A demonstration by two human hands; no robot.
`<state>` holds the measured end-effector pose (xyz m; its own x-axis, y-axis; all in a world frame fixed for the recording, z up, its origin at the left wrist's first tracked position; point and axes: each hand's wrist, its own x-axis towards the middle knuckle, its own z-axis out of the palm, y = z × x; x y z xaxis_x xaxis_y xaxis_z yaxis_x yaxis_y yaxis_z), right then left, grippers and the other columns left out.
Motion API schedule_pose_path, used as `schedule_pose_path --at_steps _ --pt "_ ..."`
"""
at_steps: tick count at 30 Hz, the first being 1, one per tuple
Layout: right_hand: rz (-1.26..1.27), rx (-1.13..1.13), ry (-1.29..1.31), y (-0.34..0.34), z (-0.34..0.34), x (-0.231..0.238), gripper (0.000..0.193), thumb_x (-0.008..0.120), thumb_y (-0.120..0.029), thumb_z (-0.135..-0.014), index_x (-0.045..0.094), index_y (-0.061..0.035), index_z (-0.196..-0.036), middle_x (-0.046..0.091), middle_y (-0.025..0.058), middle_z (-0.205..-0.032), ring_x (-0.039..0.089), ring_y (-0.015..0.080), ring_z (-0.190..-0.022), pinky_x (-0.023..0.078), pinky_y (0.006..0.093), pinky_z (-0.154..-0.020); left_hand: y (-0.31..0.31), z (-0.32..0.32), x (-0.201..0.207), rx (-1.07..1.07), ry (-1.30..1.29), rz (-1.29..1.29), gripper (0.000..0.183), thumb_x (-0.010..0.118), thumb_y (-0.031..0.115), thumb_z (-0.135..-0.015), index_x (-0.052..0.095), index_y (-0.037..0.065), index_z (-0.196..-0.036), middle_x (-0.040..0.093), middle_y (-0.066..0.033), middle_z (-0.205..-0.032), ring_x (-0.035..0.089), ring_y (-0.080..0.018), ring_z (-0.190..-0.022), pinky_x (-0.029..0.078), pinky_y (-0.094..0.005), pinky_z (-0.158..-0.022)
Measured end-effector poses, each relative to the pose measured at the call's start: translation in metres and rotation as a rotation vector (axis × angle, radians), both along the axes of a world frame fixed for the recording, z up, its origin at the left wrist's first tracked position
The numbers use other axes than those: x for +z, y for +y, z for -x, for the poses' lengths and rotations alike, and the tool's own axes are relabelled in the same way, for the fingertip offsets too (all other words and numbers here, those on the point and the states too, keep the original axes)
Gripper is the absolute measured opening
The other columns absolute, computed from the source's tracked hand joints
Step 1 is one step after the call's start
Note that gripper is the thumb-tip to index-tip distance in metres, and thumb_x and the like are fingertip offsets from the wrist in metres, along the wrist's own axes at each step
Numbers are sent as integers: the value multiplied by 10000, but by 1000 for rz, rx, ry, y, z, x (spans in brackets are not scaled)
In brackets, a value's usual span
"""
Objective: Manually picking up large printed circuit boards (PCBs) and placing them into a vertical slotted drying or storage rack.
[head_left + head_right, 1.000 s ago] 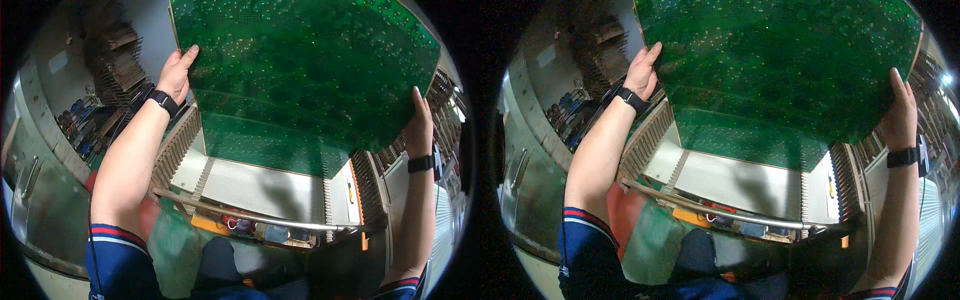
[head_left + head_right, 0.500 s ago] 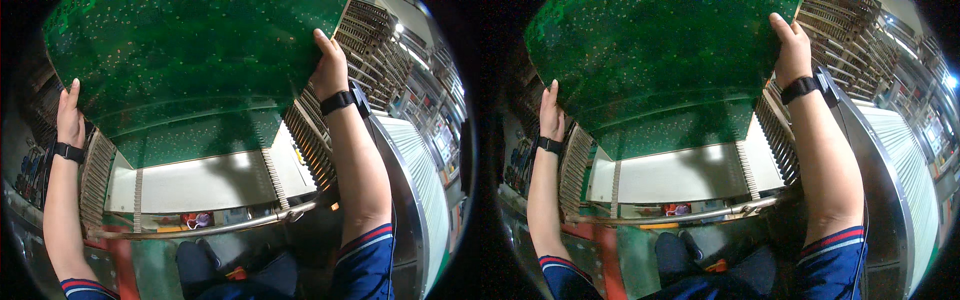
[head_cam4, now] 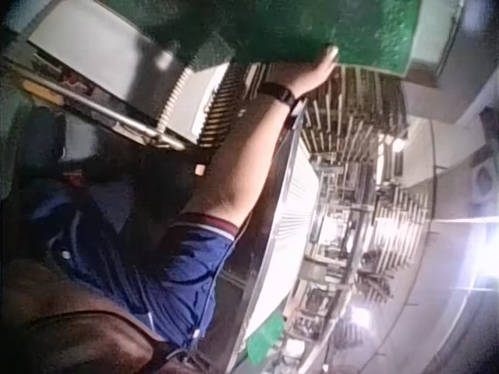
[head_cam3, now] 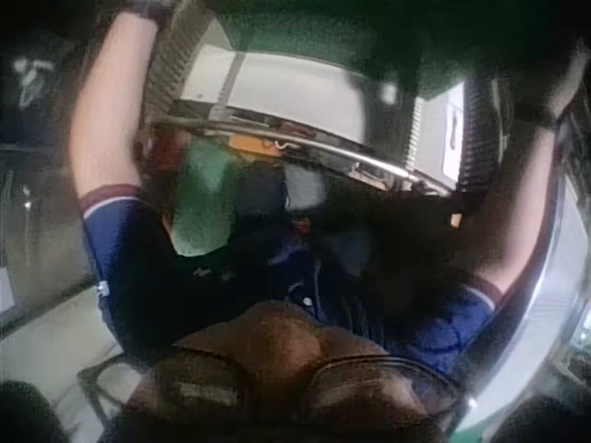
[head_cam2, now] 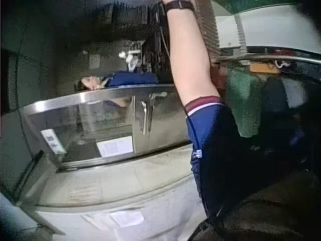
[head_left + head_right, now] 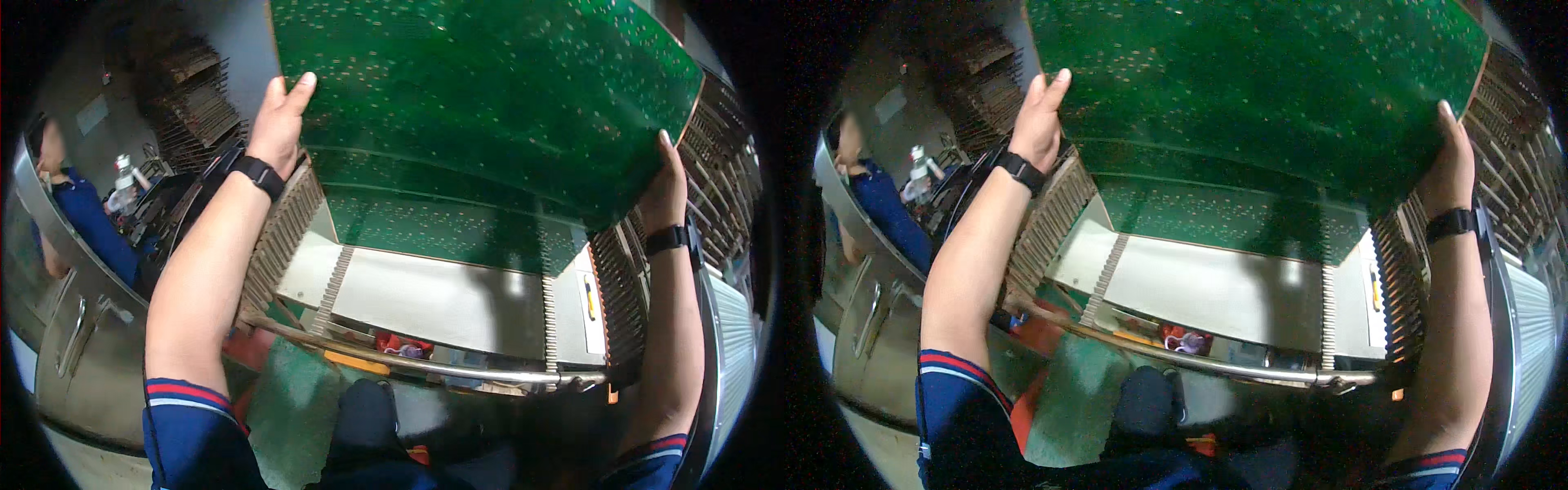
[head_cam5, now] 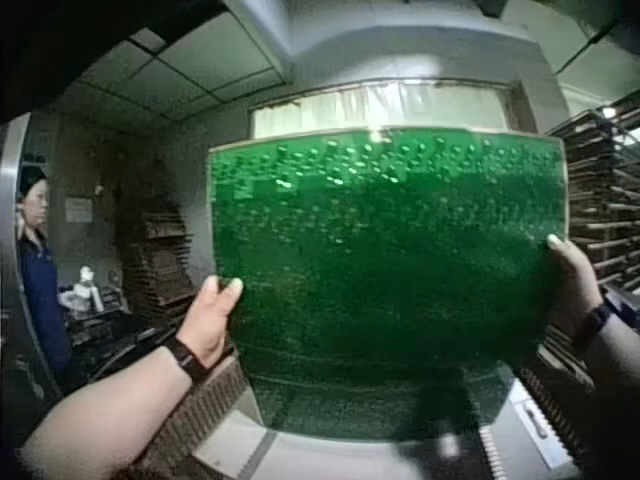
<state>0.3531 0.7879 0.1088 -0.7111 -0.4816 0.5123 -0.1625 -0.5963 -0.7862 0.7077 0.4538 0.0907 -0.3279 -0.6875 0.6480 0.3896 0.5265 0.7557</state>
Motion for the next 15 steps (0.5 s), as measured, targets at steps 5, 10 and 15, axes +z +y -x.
schedule_pose_path --at_steps 5,10,15 --pt "-17 -121 35 -4 11 -15 407 596 -337 -922 581 -52 -1212 641 73 -1147 599 204 -1045 445 331 -942 13 -9 -4 -134 -37 -132 421 556 305 -979 434 54 -1294 496 -70 -1297 439 -164 -1217 326 -324 -1055" --pt "3 1 0 4 -3 -11 422 583 -357 -932 580 -49 -1220 638 63 -1159 593 194 -1064 431 323 -962 17 -6 -13 -42 -6 -64 415 584 347 -953 444 67 -1224 550 -88 -1197 516 -180 -1104 416 -345 -956" --pt "-46 -22 -38 4 -3 -5 405 575 -344 -940 583 -52 -1219 641 63 -1162 600 190 -1063 446 323 -949 14 -4 -20 108 -114 -57 421 572 344 -955 453 38 -1220 562 -113 -1182 524 -191 -1093 412 -348 -959"
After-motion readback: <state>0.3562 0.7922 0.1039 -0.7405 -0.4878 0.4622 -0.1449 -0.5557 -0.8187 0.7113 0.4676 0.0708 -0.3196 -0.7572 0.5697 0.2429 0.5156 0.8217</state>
